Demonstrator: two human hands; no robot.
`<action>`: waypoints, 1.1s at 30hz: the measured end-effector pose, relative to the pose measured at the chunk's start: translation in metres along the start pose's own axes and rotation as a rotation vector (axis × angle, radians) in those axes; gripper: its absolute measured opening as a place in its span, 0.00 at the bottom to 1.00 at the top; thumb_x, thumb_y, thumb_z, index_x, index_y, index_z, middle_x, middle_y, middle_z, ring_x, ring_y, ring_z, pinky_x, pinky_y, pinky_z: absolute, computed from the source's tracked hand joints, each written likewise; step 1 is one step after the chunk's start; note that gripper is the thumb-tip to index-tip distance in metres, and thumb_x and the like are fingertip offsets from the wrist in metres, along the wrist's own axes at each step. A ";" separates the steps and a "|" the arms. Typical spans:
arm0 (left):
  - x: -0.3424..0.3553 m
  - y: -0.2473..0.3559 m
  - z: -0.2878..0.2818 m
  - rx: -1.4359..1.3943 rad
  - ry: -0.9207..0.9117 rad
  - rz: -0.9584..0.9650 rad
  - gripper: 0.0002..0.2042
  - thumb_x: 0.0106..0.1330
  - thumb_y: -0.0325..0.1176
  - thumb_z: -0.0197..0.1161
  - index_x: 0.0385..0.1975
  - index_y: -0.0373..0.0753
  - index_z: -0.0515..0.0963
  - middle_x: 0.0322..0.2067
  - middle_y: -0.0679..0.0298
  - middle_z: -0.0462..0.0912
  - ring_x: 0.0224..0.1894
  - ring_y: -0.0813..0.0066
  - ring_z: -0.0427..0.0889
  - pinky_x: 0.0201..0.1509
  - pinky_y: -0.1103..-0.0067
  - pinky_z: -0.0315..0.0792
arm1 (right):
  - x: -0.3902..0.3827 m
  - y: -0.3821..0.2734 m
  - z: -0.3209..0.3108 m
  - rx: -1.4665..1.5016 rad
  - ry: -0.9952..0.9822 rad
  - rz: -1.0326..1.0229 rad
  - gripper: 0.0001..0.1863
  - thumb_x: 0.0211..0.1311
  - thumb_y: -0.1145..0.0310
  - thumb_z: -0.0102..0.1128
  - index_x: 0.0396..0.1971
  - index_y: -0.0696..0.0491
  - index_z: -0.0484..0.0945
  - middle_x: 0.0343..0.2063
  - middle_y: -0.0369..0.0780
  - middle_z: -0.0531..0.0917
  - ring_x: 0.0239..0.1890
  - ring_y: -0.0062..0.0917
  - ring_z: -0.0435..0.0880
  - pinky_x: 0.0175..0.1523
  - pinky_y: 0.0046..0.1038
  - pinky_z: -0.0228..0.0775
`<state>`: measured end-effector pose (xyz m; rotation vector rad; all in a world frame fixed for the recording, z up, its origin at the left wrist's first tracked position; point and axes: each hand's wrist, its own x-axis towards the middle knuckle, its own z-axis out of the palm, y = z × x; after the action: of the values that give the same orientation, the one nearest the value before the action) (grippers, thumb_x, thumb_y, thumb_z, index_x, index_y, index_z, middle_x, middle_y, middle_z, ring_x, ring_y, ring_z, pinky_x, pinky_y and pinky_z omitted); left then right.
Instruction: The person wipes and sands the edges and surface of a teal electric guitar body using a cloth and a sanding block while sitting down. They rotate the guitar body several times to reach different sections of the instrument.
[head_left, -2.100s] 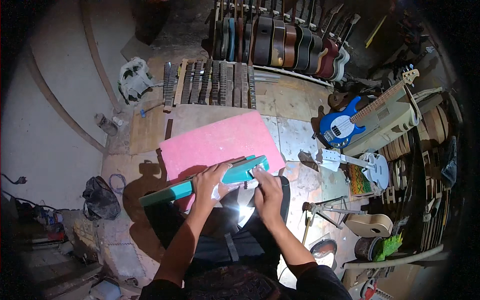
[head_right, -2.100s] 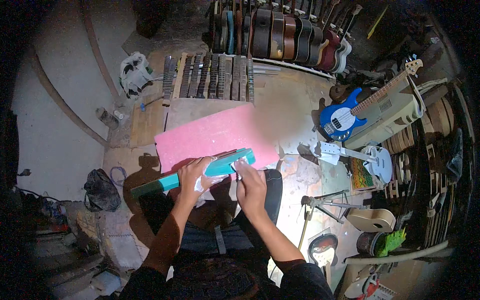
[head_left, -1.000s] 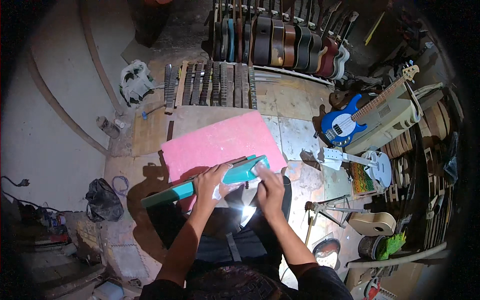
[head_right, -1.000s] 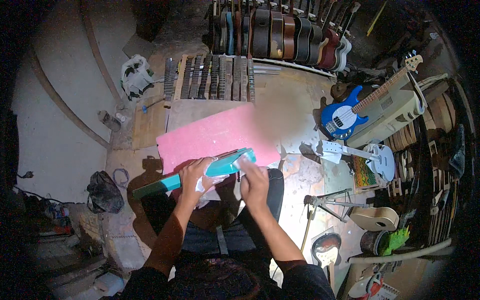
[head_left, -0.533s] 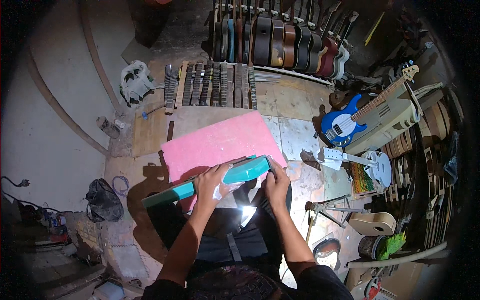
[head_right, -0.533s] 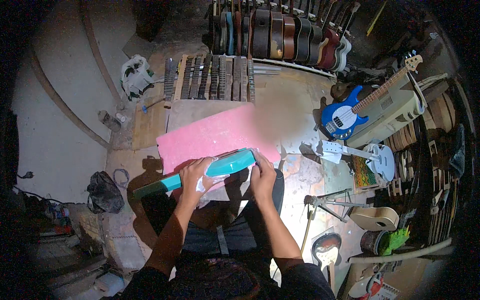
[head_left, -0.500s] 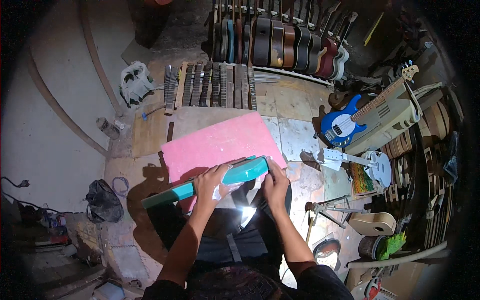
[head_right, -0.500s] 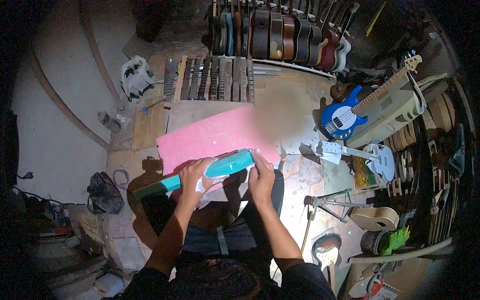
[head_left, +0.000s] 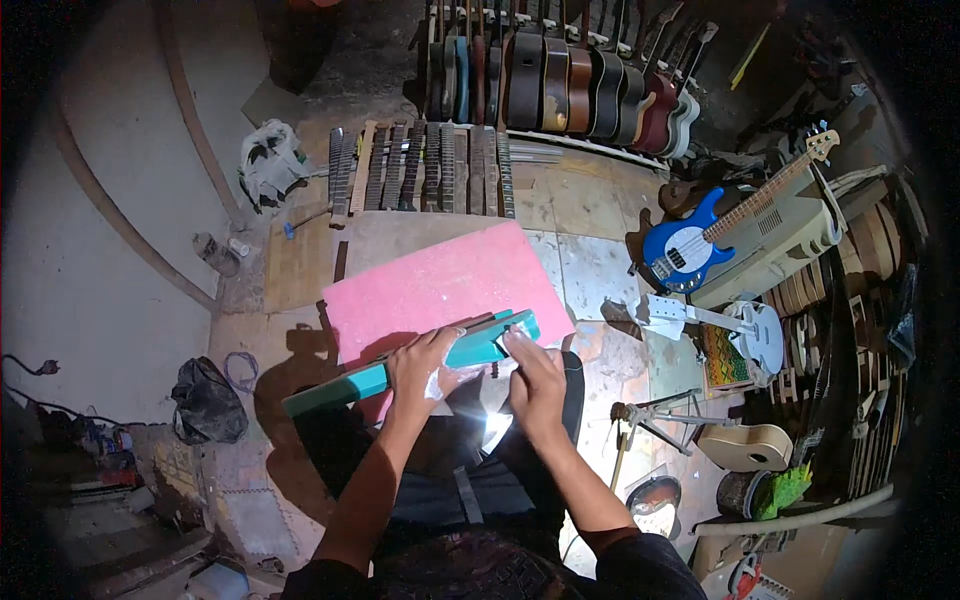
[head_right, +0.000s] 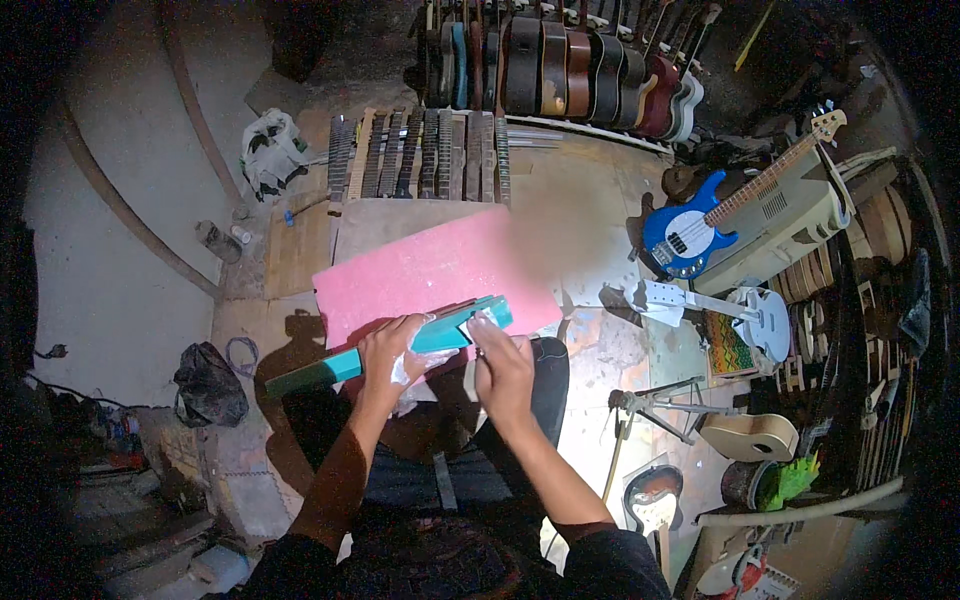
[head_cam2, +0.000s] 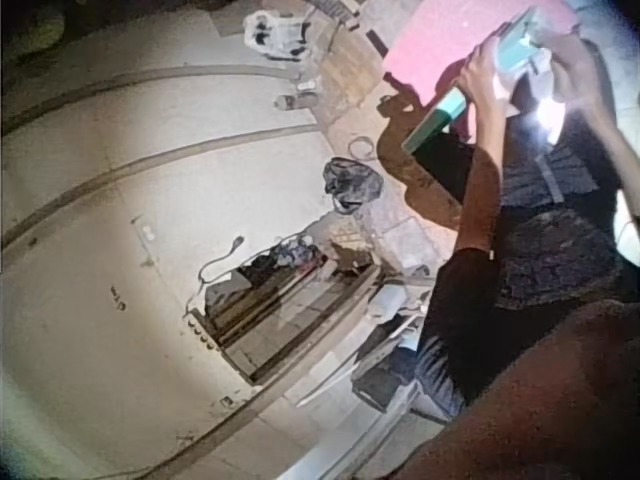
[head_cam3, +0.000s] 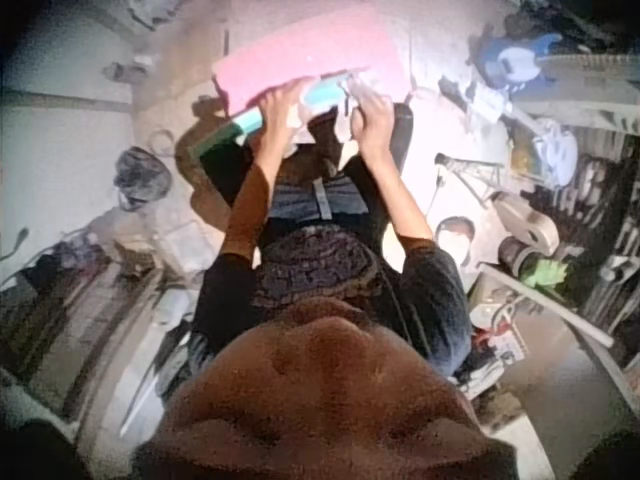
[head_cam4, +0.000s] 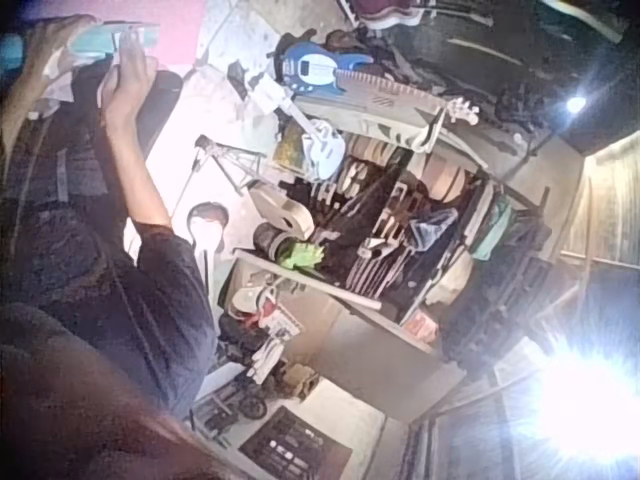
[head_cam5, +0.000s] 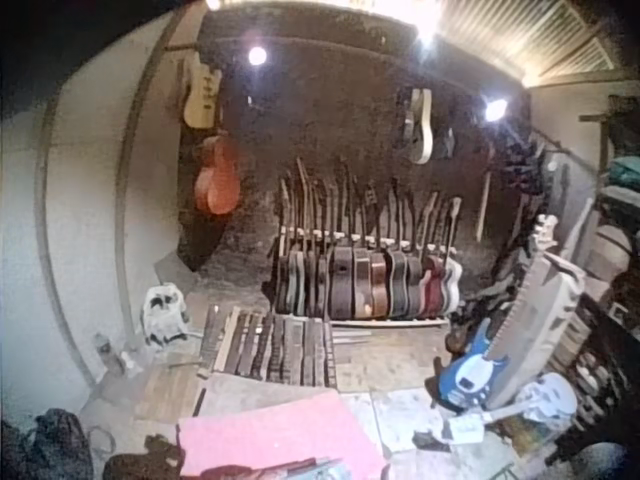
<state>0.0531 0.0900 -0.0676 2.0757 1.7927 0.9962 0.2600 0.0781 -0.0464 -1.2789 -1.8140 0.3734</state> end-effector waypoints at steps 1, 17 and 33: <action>0.000 0.001 0.001 -0.005 0.000 0.006 0.25 0.52 0.54 0.79 0.46 0.48 0.86 0.38 0.59 0.91 0.38 0.56 0.91 0.39 0.62 0.83 | -0.001 0.007 0.000 -0.003 0.002 -0.011 0.28 0.54 0.87 0.56 0.56 0.55 0.86 0.57 0.50 0.86 0.61 0.41 0.84 0.64 0.37 0.71; -0.007 0.009 -0.003 -0.013 -0.028 0.014 0.26 0.49 0.49 0.81 0.47 0.45 0.86 0.41 0.59 0.91 0.42 0.56 0.91 0.43 0.63 0.83 | 0.014 0.010 -0.017 -0.002 -0.106 0.145 0.27 0.57 0.86 0.52 0.58 0.59 0.84 0.58 0.51 0.86 0.65 0.44 0.82 0.72 0.38 0.67; -0.017 0.013 0.003 -0.012 -0.009 0.032 0.26 0.46 0.47 0.82 0.45 0.46 0.85 0.37 0.58 0.90 0.39 0.56 0.91 0.41 0.63 0.83 | 0.005 0.015 -0.026 0.034 -0.159 0.118 0.26 0.56 0.87 0.51 0.54 0.59 0.85 0.56 0.51 0.87 0.64 0.44 0.83 0.74 0.37 0.67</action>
<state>0.0644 0.0714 -0.0680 2.1039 1.7504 1.0024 0.2889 0.0830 -0.0394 -1.3696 -1.8593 0.5826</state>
